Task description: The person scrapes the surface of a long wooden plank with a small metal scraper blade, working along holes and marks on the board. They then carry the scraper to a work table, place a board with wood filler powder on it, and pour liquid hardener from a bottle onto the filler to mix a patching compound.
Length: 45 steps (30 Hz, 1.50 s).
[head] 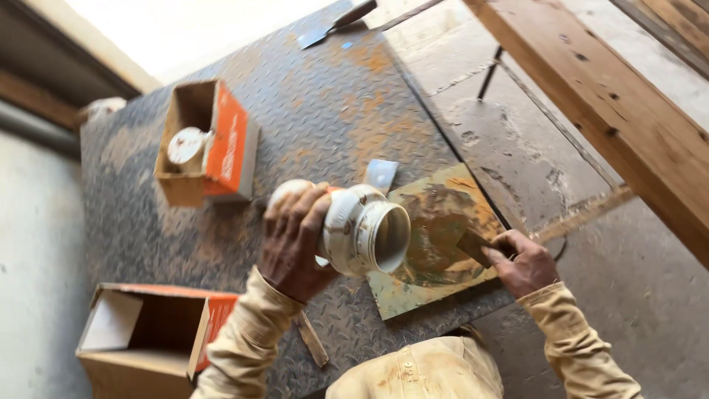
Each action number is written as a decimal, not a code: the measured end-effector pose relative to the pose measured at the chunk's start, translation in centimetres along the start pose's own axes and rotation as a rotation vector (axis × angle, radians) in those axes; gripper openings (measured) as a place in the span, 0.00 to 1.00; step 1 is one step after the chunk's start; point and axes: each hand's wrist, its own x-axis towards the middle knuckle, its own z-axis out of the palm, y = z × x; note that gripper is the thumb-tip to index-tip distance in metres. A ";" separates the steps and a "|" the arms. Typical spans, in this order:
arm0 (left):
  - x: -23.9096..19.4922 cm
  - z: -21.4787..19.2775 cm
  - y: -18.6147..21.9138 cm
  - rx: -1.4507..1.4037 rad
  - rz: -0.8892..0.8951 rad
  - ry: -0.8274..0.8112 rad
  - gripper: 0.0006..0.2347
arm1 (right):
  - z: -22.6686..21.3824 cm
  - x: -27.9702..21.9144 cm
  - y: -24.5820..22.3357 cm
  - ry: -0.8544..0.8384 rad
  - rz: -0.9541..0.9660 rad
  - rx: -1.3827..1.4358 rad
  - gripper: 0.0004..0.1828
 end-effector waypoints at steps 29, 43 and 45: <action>16.9 -3.0 -0.4 0.511 0.602 -0.127 0.21 | 3.0 -5.6 0.4 0.310 -0.158 -0.081 0.08; 18.1 -3.1 -1.0 0.559 0.658 -0.128 0.16 | 3.5 -5.9 0.8 0.288 -0.125 -0.077 0.10; 18.2 -3.2 -0.9 0.561 0.658 -0.128 0.16 | 3.4 -5.8 0.8 0.290 -0.125 -0.086 0.10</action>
